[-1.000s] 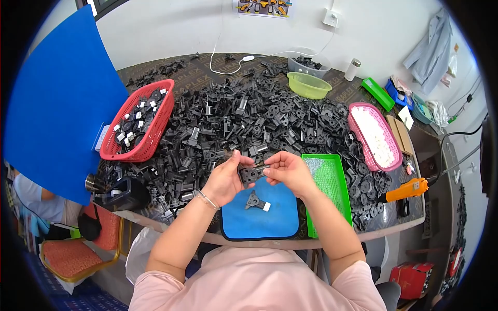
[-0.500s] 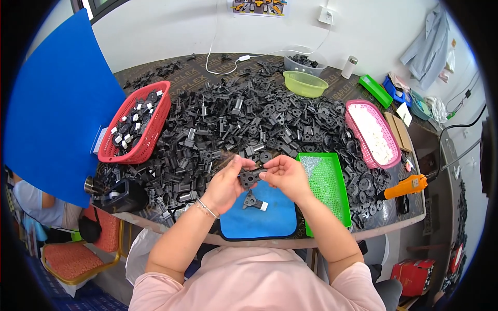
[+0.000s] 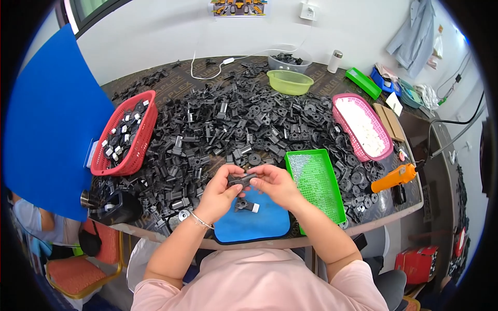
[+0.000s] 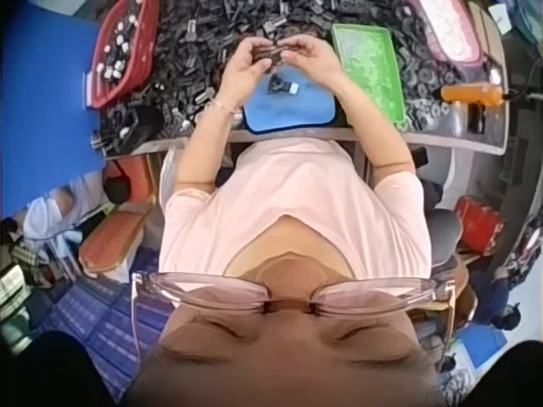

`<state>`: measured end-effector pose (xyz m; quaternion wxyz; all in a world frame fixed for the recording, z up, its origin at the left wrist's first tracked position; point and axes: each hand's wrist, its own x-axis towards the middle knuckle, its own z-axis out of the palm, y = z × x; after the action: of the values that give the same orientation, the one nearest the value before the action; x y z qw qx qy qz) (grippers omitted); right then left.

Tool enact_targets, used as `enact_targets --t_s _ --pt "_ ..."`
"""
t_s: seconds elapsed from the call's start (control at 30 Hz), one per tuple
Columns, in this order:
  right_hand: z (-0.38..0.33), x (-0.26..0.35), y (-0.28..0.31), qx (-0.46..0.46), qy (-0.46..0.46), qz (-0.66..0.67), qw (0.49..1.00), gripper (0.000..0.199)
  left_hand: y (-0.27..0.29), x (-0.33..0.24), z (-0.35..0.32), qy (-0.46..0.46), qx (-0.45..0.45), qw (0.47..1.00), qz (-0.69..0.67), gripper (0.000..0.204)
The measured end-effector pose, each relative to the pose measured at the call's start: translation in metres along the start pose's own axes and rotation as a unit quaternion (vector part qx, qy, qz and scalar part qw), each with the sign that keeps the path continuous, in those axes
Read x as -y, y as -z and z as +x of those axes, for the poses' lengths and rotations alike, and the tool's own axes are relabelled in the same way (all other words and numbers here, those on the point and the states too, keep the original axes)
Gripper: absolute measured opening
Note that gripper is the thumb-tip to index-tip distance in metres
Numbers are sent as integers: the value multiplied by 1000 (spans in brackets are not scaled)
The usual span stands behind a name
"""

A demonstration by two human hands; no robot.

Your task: Assembling small plastic and metal components using a blue jig on a workbench.

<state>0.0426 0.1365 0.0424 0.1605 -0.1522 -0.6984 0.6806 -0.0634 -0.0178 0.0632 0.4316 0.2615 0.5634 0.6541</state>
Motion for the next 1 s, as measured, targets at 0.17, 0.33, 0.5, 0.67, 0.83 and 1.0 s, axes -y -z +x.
enact_targets --t_s 0.17,0.33,0.5,0.67,0.83,1.0 --pt "-7 -11 0 32 -29 130 991 18 -2 11 -1 -73 6 997 13 37" --pt "-3 -10 9 89 4 134 987 19 6 12 -5 -20 -10 999 -43 28" --pt "41 20 106 -86 67 -36 993 26 9 13 -11 -59 -39 997 -12 26" --pt "83 -19 294 -511 10 -382 770 42 16 14 -18 -60 -62 996 17 24" --pt "60 -80 380 -379 -306 -471 735 88 27 18 -23 -52 -102 993 -5 26" --pt "76 -55 390 -162 -352 -482 786 91 31 20 -31 -34 -171 984 -35 26"
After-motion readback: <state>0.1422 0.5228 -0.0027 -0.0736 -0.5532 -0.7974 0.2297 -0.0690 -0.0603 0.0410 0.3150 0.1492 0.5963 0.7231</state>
